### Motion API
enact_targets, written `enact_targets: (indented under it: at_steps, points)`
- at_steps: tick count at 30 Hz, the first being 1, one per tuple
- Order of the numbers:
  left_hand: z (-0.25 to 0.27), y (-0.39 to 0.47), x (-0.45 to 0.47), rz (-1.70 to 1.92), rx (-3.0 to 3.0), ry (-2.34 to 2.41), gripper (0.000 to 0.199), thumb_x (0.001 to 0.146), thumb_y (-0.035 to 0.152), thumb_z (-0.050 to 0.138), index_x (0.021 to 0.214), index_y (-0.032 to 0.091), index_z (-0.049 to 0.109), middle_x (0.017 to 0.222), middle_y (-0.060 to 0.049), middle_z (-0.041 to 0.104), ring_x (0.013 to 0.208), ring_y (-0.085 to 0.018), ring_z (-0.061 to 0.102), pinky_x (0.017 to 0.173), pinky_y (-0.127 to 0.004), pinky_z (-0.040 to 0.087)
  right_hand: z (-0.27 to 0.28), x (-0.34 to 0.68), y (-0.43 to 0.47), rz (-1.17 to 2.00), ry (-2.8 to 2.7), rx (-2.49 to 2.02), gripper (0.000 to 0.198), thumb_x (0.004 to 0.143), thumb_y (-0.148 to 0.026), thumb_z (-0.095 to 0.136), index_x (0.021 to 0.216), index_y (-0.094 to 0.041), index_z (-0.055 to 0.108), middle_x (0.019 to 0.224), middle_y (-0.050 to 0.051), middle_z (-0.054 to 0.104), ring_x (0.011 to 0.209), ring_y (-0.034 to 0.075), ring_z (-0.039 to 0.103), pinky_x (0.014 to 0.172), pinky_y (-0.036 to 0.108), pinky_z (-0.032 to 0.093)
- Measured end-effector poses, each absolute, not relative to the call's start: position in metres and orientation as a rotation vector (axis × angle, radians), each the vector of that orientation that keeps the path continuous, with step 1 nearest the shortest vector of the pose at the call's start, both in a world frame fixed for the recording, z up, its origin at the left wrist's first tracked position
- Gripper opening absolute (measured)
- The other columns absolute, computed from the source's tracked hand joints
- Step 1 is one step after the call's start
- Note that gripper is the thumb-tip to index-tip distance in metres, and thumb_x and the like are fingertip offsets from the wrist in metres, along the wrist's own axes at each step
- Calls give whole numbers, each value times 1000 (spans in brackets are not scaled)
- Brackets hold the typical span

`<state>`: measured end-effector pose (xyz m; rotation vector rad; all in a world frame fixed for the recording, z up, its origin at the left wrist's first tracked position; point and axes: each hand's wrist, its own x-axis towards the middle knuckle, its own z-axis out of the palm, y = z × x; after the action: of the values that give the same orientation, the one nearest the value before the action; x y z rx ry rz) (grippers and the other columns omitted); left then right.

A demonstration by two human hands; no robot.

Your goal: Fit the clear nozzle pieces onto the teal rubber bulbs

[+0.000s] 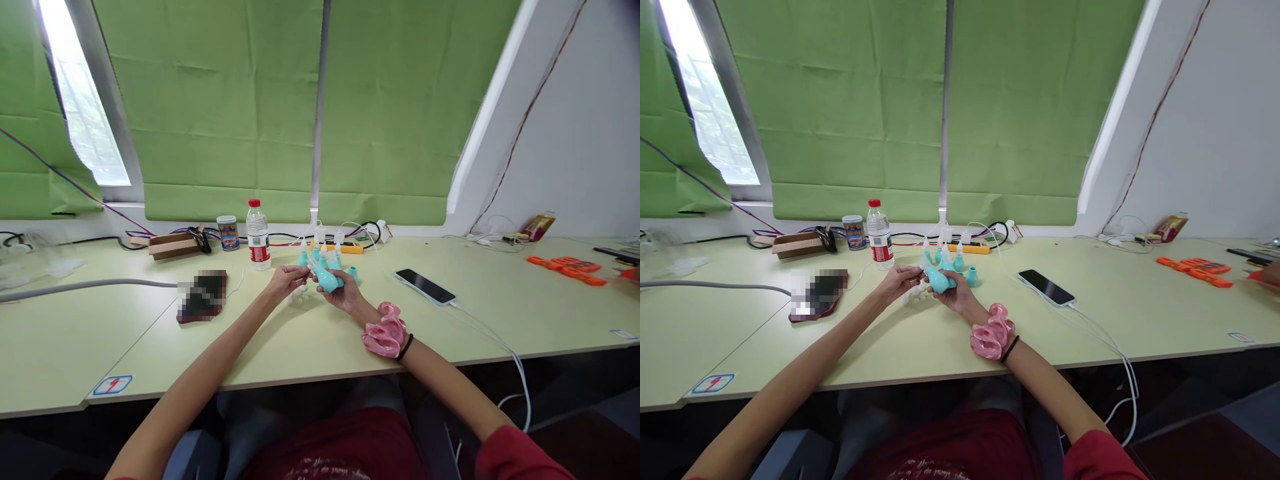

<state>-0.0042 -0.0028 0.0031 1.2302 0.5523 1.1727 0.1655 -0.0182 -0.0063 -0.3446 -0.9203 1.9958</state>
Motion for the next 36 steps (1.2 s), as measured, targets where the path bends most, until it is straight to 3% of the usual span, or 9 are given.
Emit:
enact_targets:
  at_steps: [9,13,17,25,31,36]
  points:
    - [5,-5,-3,1205,1214,566,19,58,20,71,74,9,68,68,-7,65,63,-11,55,58,-23,40,-7,167,-16,2002,-900,-354,23,74,-23,43,94,-11,47,76,7,62,54,12,57,39,18,50]
    - [5,-4,-2,1236,1201,578,17,54,21,73,66,9,68,65,-5,64,60,-10,54,55,-23,39,-9,167,-17,2013,-930,-350,25,73,-24,44,94,-10,47,76,8,61,53,13,56,39,19,49]
    - [3,-6,1,1232,1224,562,27,51,23,75,74,11,68,69,-5,64,64,-11,55,61,-25,42,-11,167,-17,1997,-970,-348,26,73,-25,44,94,-10,47,76,7,60,54,12,56,39,18,49]
    - [10,-10,-1,1293,1375,693,23,55,29,71,68,10,68,59,-5,62,53,-11,53,54,-27,42,-15,162,-13,1893,-1125,-421,23,72,-25,52,92,-14,50,84,8,60,71,19,59,55,31,52]
    - [19,-14,0,1485,1538,884,17,51,24,73,62,11,68,56,-3,62,50,-11,51,50,-24,38,-8,166,-15,1685,-1255,-423,25,64,-23,64,85,-19,52,85,2,58,77,18,57,65,37,51]
    - [15,-13,1,1554,1633,986,13,52,25,72,53,13,66,51,-2,61,50,-11,51,49,-23,37,-8,163,-20,1554,-1423,-482,34,52,-20,72,83,-14,57,78,2,57,72,17,57,60,33,53]
